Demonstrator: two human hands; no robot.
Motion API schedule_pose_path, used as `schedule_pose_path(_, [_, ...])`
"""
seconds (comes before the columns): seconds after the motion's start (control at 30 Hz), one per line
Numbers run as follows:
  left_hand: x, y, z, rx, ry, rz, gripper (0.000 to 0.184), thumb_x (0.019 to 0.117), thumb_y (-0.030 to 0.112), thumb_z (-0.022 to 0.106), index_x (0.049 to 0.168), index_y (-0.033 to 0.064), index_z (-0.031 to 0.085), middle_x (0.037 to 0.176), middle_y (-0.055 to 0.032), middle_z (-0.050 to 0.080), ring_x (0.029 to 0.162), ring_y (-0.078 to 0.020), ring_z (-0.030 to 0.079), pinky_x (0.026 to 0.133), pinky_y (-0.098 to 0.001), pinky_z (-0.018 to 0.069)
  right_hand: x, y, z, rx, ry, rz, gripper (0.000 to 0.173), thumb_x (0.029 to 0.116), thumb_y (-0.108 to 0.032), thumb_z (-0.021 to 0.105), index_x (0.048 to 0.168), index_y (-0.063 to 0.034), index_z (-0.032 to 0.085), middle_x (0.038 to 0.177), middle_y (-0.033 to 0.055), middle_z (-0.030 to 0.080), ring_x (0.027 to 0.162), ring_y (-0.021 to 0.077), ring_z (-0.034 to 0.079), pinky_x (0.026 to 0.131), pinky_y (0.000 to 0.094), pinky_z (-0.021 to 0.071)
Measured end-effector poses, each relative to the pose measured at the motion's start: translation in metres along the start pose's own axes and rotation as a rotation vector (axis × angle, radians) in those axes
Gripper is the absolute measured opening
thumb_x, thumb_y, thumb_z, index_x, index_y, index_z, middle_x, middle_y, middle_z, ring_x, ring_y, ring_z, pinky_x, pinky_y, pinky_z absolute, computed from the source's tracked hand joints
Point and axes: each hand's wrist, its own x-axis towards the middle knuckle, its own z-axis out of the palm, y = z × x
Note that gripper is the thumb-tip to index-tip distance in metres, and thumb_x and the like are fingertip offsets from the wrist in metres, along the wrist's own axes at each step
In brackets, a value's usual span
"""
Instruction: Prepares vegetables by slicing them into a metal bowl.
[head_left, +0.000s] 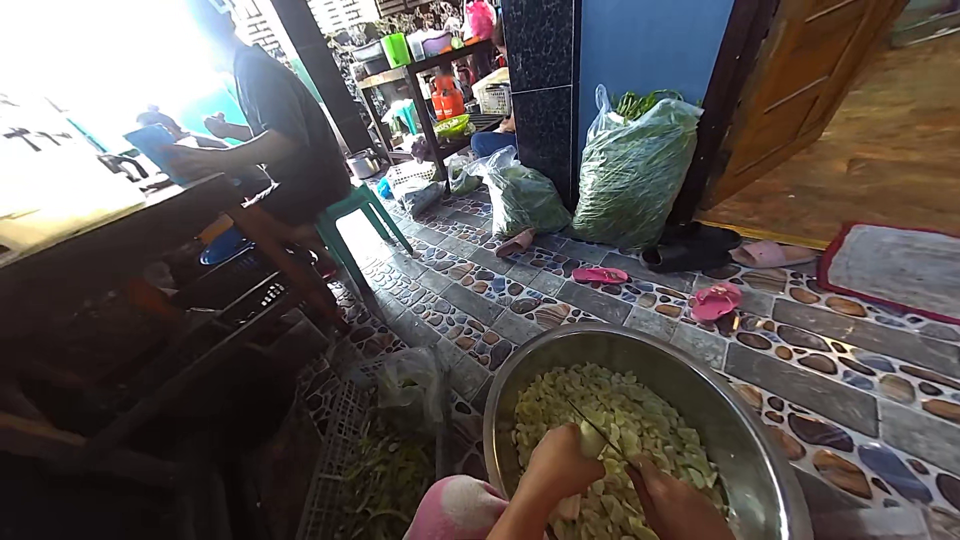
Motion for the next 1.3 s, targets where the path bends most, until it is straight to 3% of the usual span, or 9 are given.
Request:
schedule_pose_path(0.23, [-0.015,-0.008,-0.023,-0.476,-0.009,0.150,0.030,0.0849,0.011,0.070,0.113,0.0037,0.059,0.079,-0.0050,0.065,0.057,-0.0137,0.062,0.055,-0.0321,0.0564,0.008,0.026,0.001,-0.045,-0.456,0.264,0.050,0.1110,-0.035,0.032,0.131,0.0009,0.060,0.117,0.0292,0.069,0.114,0.0484,0.066,0.092,0.0665,0.0516])
schedule_pose_path(0.33, [-0.012,-0.010,-0.018,-0.241,0.014,0.097,0.041,0.0832,0.015,0.071,0.121,0.0038,0.060,0.093,-0.0110,0.068,0.070,-0.0208,0.067,0.065,-0.0416,0.0587,0.020,0.036,0.001,0.350,-0.301,0.270,0.053,0.1092,-0.044,0.041,0.115,0.0033,0.064,0.090,0.0237,0.068,0.085,0.0395,0.067,0.077,0.0596,0.0526])
schedule_pose_path(0.43, [-0.009,-0.004,0.010,-0.109,-0.150,0.105,0.066,0.0839,0.012,0.076,0.142,0.0030,0.047,0.117,-0.0218,0.066,0.092,-0.0333,0.070,0.079,-0.0532,0.0591,0.021,0.018,-0.017,0.861,-0.304,0.304,0.047,0.1030,-0.052,0.055,0.115,-0.0070,0.058,0.066,0.0002,0.055,0.048,0.0119,0.049,0.046,0.0306,0.0447])
schedule_pose_path(0.6, [-0.002,0.009,0.024,-0.095,-0.209,0.202,0.083,0.0799,0.010,0.083,0.149,0.0041,0.037,0.120,-0.0231,0.065,0.093,-0.0323,0.071,0.081,-0.0501,0.0602,0.017,0.012,-0.019,1.136,-0.238,0.263,0.036,0.0867,-0.031,0.078,0.108,-0.0080,0.061,0.068,0.0002,0.063,0.046,0.0090,0.052,0.044,0.0260,0.0462])
schedule_pose_path(0.77, [0.004,0.008,0.024,-0.037,-0.156,0.218,0.062,0.0794,0.019,0.085,0.131,-0.0008,0.056,0.113,-0.0212,0.067,0.100,-0.0326,0.068,0.088,-0.0540,0.0557,0.017,0.018,-0.027,1.204,-0.024,0.323,0.040,0.0875,-0.025,0.079,0.118,-0.0055,0.060,0.069,-0.0001,0.062,0.047,0.0083,0.053,0.044,0.0245,0.0462])
schedule_pose_path(0.93, [0.007,0.005,0.018,-0.072,-0.106,0.096,0.047,0.0854,0.018,0.073,0.127,0.0016,0.059,0.103,-0.0176,0.068,0.084,-0.0281,0.069,0.074,-0.0495,0.0572,0.019,0.032,-0.022,0.828,-0.063,0.256,0.048,0.1080,-0.047,0.046,0.125,-0.0032,0.059,0.082,0.0064,0.066,0.053,0.0141,0.054,0.050,0.0328,0.0472])
schedule_pose_path(1.03, [0.009,0.000,0.012,-0.076,-0.014,0.041,0.045,0.0833,0.020,0.073,0.123,0.0036,0.061,0.099,-0.0155,0.069,0.079,-0.0272,0.069,0.071,-0.0490,0.0576,0.007,0.018,-0.022,0.429,0.166,0.102,0.046,0.1101,-0.034,0.043,0.118,0.0057,0.065,0.083,0.0208,0.068,0.074,0.0358,0.068,0.070,0.0554,0.0551])
schedule_pose_path(1.13, [0.007,-0.003,0.012,-0.084,-0.026,0.065,0.042,0.0846,0.020,0.074,0.121,0.0036,0.061,0.097,-0.0150,0.068,0.080,-0.0272,0.068,0.072,-0.0493,0.0568,0.000,-0.004,-0.031,0.210,0.294,-0.053,0.038,0.1090,-0.024,0.045,0.113,0.0058,0.068,0.086,0.0228,0.071,0.076,0.0407,0.072,0.067,0.0568,0.0579])
schedule_pose_path(1.3, [-0.006,-0.001,-0.007,-0.240,0.027,0.080,0.038,0.0831,0.018,0.070,0.118,0.0045,0.061,0.087,-0.0088,0.065,0.067,-0.0184,0.064,0.061,-0.0391,0.0548,0.013,0.018,-0.015,-0.034,-0.196,0.229,0.047,0.1119,-0.031,0.033,0.128,0.0031,0.061,0.110,0.0285,0.071,0.105,0.0472,0.070,0.087,0.0624,0.0551])
